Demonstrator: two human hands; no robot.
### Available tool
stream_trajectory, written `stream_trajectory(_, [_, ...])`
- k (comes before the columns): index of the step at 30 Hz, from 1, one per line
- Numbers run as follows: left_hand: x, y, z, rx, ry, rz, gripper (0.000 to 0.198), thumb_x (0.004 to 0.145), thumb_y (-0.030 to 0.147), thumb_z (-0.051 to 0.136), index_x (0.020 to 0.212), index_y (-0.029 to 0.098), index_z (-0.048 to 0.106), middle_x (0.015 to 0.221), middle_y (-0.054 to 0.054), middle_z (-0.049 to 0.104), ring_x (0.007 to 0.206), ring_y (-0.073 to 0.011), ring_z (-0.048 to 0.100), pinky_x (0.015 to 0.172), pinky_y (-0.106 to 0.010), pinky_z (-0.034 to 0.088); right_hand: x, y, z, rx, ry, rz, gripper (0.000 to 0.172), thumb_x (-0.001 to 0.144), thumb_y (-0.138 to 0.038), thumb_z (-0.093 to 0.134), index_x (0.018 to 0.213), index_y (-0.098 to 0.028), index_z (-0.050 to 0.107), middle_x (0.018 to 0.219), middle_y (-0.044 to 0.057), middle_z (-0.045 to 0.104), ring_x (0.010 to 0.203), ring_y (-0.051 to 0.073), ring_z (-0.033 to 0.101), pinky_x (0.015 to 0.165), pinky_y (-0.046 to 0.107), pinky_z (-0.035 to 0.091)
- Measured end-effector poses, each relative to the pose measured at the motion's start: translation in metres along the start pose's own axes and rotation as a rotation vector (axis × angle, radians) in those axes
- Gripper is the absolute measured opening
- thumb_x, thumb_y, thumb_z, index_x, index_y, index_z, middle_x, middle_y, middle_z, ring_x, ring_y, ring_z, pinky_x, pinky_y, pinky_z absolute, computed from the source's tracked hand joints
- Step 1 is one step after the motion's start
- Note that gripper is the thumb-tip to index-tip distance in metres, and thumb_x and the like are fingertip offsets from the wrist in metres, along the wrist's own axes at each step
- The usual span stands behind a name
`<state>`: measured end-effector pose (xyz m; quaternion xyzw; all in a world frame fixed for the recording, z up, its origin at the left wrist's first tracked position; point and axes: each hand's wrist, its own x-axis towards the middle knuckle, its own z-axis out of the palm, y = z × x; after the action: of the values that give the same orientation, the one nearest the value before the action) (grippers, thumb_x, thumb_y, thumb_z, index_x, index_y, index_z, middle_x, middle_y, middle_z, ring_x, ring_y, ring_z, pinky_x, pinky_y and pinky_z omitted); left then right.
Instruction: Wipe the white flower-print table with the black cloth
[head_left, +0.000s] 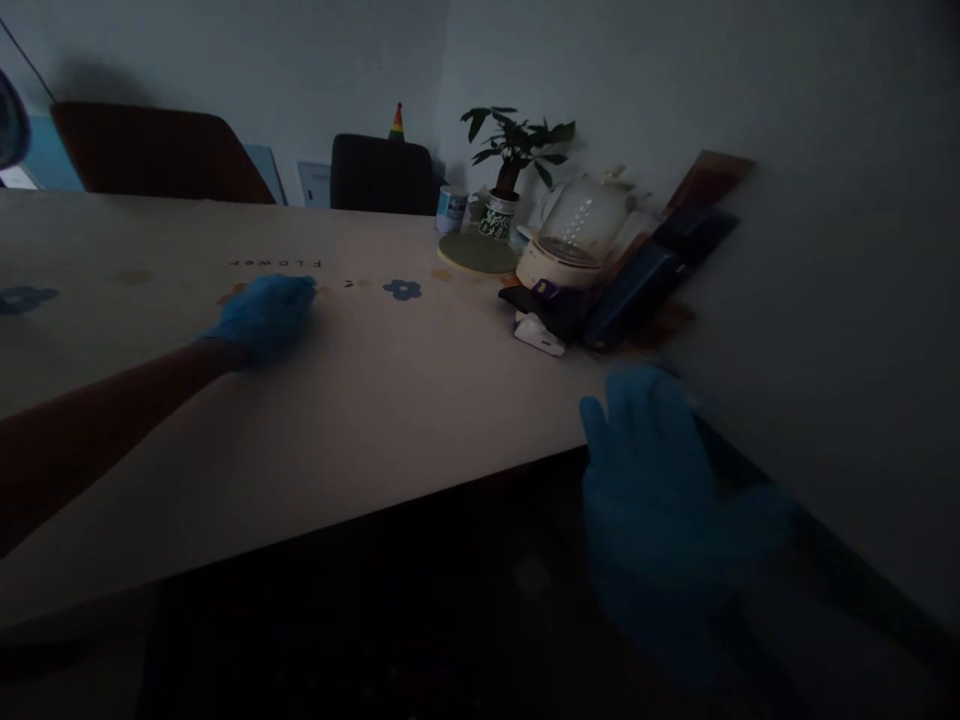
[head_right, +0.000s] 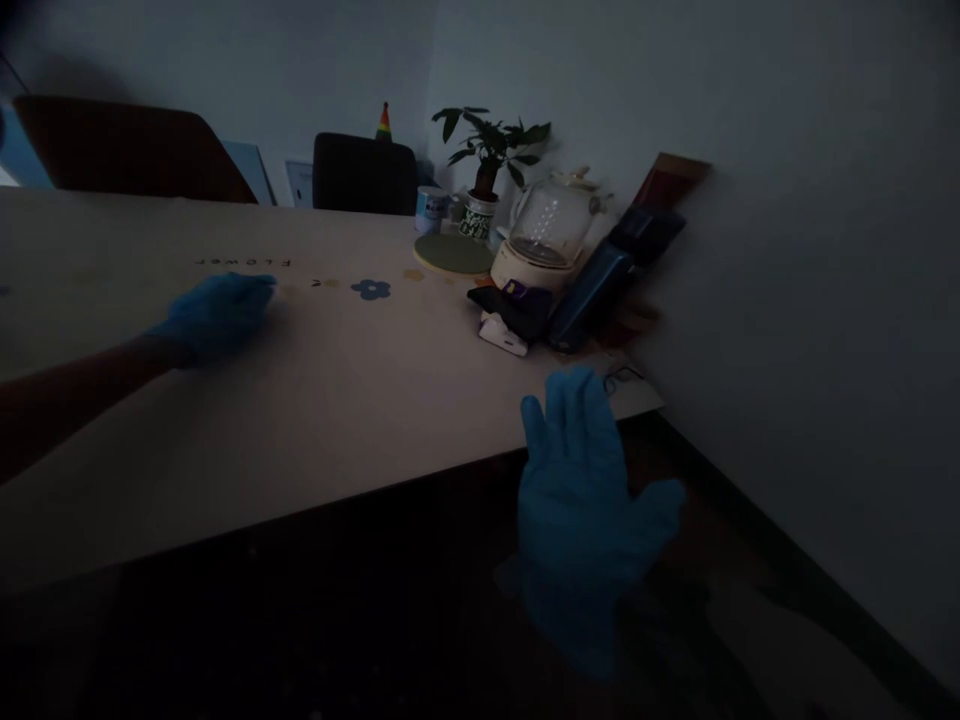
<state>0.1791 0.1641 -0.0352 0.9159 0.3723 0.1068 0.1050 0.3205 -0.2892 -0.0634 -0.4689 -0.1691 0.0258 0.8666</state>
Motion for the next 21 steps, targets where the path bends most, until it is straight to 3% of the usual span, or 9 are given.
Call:
stream_trajectory(4, [-0.030,0.099,0.014,-0.029,-0.068,0.388,0.061,0.126,0.031,0.039,0.175,0.020,0.073,0.179,-0.009,0.074,0.155,-0.0288,0.068,0.143,-0.047,0.046,-0.002,0.005,-0.006,-0.073,0.027,-0.035,0.076,0.119,-0.084,0.044,0.156,-0.034,0.090,0.192,0.005,0.059,0.192,0.040,0.035,0.155,0.079,0.033])
stream_trajectory(8, [-0.059,0.191,0.040,0.038,-0.229,0.713,0.053,0.126,0.030,0.056,0.173,0.030,0.079,0.182,-0.012,0.071,0.155,-0.0379,0.072,0.131,-0.052,0.059,-0.006,0.006,-0.016,-0.102,0.053,-0.082,0.084,0.116,-0.092,0.040,0.156,-0.037,0.090,0.189,0.003,0.063,0.188,0.041,0.045,0.153,0.079,0.036])
stream_trajectory(12, [-0.082,0.262,0.065,0.063,-0.175,1.016,0.056,0.130,0.028,0.046,0.178,0.026,0.074,0.171,-0.021,0.074,0.148,-0.0425,0.075,0.114,-0.054,0.065,-0.010,-0.001,-0.029,-0.067,0.086,-0.056,0.082,0.112,-0.089,0.053,0.163,-0.034,0.087,0.192,0.006,0.060,0.192,0.042,0.036,0.153,0.079,0.035])
stream_trajectory(16, [-0.101,0.300,0.090,0.038,-0.159,1.084,0.051,0.127,0.020,0.043,0.155,0.013,0.084,0.157,-0.027,0.078,0.134,-0.0399,0.081,0.106,-0.052,0.068,-0.011,-0.009,-0.042,-0.114,0.174,0.009,0.083,0.106,-0.085,0.052,0.170,-0.043,0.084,0.191,0.002,0.060,0.192,0.043,0.033,0.143,0.082,0.051])
stream_trajectory(18, [-0.107,0.303,0.101,0.013,-0.160,1.078,0.045,0.123,0.020,0.051,0.154,0.011,0.083,0.163,-0.027,0.076,0.134,-0.0385,0.081,0.109,-0.051,0.069,-0.011,-0.012,-0.049,-0.227,0.169,0.038,0.086,0.106,-0.088,0.044,0.169,-0.046,0.084,0.191,-0.001,0.061,0.190,0.044,0.037,0.142,0.083,0.051])
stream_trajectory(21, [-0.106,0.290,0.109,-0.008,-0.137,1.055,0.054,0.124,0.022,0.051,0.172,0.010,0.072,0.181,-0.027,0.066,0.149,-0.0387,0.077,0.121,-0.051,0.066,-0.013,-0.010,-0.053,-0.314,0.173,0.090,0.076,0.111,-0.083,0.047,0.168,-0.049,0.083,0.189,-0.002,0.063,0.187,0.043,0.044,0.144,0.081,0.050])
